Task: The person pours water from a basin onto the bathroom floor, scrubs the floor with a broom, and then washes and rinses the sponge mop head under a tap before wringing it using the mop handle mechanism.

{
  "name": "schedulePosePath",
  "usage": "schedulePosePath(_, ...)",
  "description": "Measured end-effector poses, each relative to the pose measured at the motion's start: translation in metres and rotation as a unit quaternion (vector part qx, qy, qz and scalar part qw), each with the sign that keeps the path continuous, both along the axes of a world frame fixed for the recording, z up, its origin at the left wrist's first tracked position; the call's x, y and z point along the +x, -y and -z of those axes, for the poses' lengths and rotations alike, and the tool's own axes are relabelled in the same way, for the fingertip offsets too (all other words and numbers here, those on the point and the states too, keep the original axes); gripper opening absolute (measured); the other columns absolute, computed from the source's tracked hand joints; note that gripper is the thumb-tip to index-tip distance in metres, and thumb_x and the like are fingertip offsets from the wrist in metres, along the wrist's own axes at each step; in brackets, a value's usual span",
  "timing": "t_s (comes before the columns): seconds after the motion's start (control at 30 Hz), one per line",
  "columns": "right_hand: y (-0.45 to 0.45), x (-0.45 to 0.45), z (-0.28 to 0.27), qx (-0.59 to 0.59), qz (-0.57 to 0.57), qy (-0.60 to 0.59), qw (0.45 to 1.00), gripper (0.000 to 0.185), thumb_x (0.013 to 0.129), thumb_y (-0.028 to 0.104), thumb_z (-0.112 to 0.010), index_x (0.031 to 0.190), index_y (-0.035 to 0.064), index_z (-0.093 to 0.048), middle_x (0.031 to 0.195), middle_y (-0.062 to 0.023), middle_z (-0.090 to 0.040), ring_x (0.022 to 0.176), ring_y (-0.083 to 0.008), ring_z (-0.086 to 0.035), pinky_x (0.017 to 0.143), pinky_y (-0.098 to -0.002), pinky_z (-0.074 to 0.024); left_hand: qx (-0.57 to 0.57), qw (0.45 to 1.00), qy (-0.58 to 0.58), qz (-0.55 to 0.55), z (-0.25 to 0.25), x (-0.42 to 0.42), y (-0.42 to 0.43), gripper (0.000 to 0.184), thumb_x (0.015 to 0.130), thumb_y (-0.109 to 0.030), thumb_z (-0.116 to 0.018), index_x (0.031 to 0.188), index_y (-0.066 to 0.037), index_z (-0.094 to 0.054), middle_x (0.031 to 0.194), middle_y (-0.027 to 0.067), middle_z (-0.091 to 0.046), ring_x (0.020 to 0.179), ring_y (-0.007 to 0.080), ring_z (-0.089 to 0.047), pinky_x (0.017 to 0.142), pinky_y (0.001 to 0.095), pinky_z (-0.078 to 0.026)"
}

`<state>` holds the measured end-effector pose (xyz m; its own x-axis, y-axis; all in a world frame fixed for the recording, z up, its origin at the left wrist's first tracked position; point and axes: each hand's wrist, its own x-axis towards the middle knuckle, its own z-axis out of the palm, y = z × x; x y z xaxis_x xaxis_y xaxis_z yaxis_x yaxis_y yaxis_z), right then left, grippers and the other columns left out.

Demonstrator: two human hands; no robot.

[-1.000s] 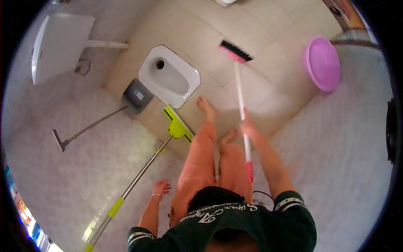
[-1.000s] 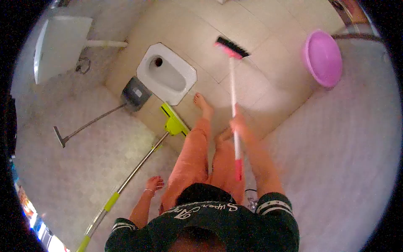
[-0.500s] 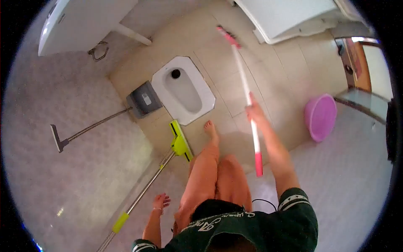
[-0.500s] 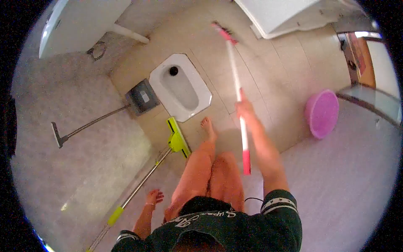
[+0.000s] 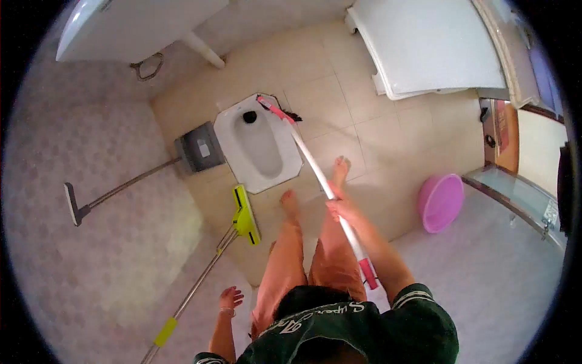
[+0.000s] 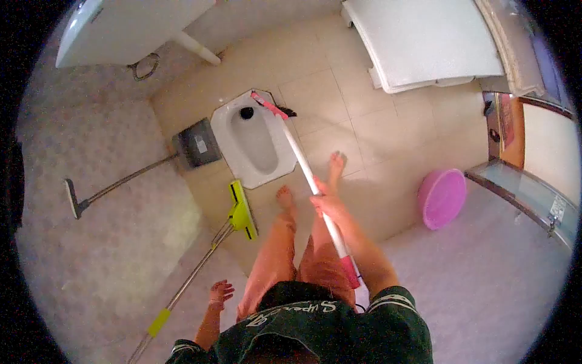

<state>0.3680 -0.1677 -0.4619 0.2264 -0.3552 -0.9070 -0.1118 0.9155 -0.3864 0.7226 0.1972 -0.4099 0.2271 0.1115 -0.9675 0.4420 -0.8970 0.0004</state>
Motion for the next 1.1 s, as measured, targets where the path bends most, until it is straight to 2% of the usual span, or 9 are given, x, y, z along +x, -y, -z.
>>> schedulePosePath(0.13, 0.092, -0.040, -0.004, -0.087, -0.051, -0.051, 0.994, 0.069, 0.070, 0.001, -0.048, 0.133, 0.0161, -0.024, 0.052, -0.0001, -0.041, 0.038, -0.0098, -0.040, 0.034, -0.0248, -0.0344, -0.029, 0.998, 0.026, -0.043, 0.010, -0.027, 0.031, 0.030, 0.081, -0.025, -0.053, 0.105, -0.008, -0.050, 0.090, 0.0094, -0.059, 0.073, 0.0226, -0.060, 0.058, 0.0329, -0.049)
schedulePosePath(0.2, 0.161, -0.054, 0.034, -0.141, -0.115, -0.173, 0.968, 0.068, 0.071, 0.000, -0.044, 0.133, 0.0184, -0.023, 0.051, -0.0026, -0.042, 0.037, -0.0124, -0.040, 0.033, -0.0275, -0.0355, -0.044, 0.996, 0.022, -0.070, 0.010, -0.037, 0.039, 0.030, 0.080, -0.027, -0.053, 0.104, -0.009, -0.050, 0.091, 0.0088, -0.059, 0.074, 0.0220, -0.060, 0.059, 0.0324, -0.048)
schedulePosePath(0.33, 0.274, -0.054, 0.113, -0.169, -0.111, -0.171, 0.964, 0.075, 0.071, 0.002, -0.045, 0.135, 0.0189, -0.010, 0.052, -0.0060, -0.045, 0.038, -0.0157, -0.044, 0.034, -0.0293, -0.0378, 0.007, 0.993, 0.069, -0.098, -0.013, -0.084, 0.063, 0.030, 0.082, -0.023, -0.052, 0.107, -0.007, -0.048, 0.088, 0.0093, -0.059, 0.073, 0.0202, -0.060, 0.057, 0.0323, -0.049)
schedulePosePath(0.43, 0.261, -0.036, 0.149, -0.143, -0.162, -0.184, 0.959, 0.077, 0.071, 0.000, -0.043, 0.136, 0.0194, -0.007, 0.061, -0.0109, -0.049, 0.038, -0.0183, -0.045, 0.034, -0.0313, -0.0392, 0.037, 0.991, 0.064, -0.113, -0.034, -0.120, 0.070, 0.027, 0.083, -0.021, -0.050, 0.106, -0.007, -0.049, 0.089, 0.0095, -0.059, 0.073, 0.0201, -0.060, 0.057, 0.0313, -0.049)
schedulePosePath(0.6, 0.157, -0.027, 0.096, -0.077, -0.307, -0.157, 0.936, 0.079, 0.067, 0.001, -0.045, 0.136, 0.0226, -0.012, 0.074, -0.0127, -0.055, 0.041, -0.0179, -0.047, 0.037, -0.0295, -0.0410, 0.047, 0.991, 0.041, -0.118, -0.045, -0.165, 0.084, 0.027, 0.083, -0.020, -0.049, 0.106, -0.005, -0.051, 0.092, 0.0101, -0.059, 0.075, 0.0205, -0.060, 0.059, 0.0305, -0.049)
schedulePosePath(0.7, 0.163, -0.028, 0.038, 0.011, -0.250, 0.022, 0.968, 0.072, 0.071, 0.003, -0.046, 0.135, 0.0202, -0.018, 0.062, -0.0043, -0.051, 0.041, -0.0116, -0.044, 0.034, -0.0237, -0.0353, 0.013, 0.991, 0.044, -0.125, -0.038, -0.180, 0.092, 0.031, 0.081, -0.026, -0.054, 0.105, -0.007, -0.051, 0.092, 0.0104, -0.059, 0.076, 0.0232, -0.060, 0.061, 0.0326, -0.049)
schedulePosePath(0.87, 0.204, -0.020, -0.025, -0.035, -0.247, -0.004, 0.968, 0.072, 0.069, 0.001, -0.046, 0.134, 0.0173, -0.020, 0.052, 0.0000, -0.041, 0.035, -0.0102, -0.037, 0.032, -0.0243, -0.0334, 0.006, 0.981, 0.035, -0.190, -0.026, -0.187, 0.076, 0.029, 0.081, -0.024, -0.052, 0.105, -0.006, -0.051, 0.092, 0.0100, -0.059, 0.076, 0.0220, -0.060, 0.061, 0.0315, -0.049)
schedulePosePath(0.93, 0.223, -0.012, 0.005, -0.109, -0.287, -0.112, 0.945, 0.074, 0.068, 0.000, -0.045, 0.135, 0.0158, -0.016, 0.051, -0.0005, -0.040, 0.035, -0.0105, -0.037, 0.032, -0.0258, -0.0338, 0.023, 0.979, 0.035, -0.201, -0.029, -0.186, 0.062, 0.027, 0.082, -0.022, -0.051, 0.105, -0.006, -0.052, 0.092, 0.0094, -0.059, 0.076, 0.0206, -0.060, 0.059, 0.0303, -0.049)
schedulePosePath(1.1, 0.230, 0.065, 0.090, -0.111, -0.262, -0.117, 0.951, 0.079, 0.068, -0.002, -0.042, 0.136, 0.0162, -0.005, 0.054, -0.0026, -0.043, 0.035, -0.0123, -0.038, 0.032, -0.0263, -0.0357, -0.011, 0.968, 0.010, -0.250, -0.006, -0.170, 0.013, 0.030, 0.080, -0.024, -0.053, 0.104, -0.006, -0.052, 0.092, 0.0099, -0.059, 0.076, 0.0208, -0.060, 0.060, 0.0308, -0.048)
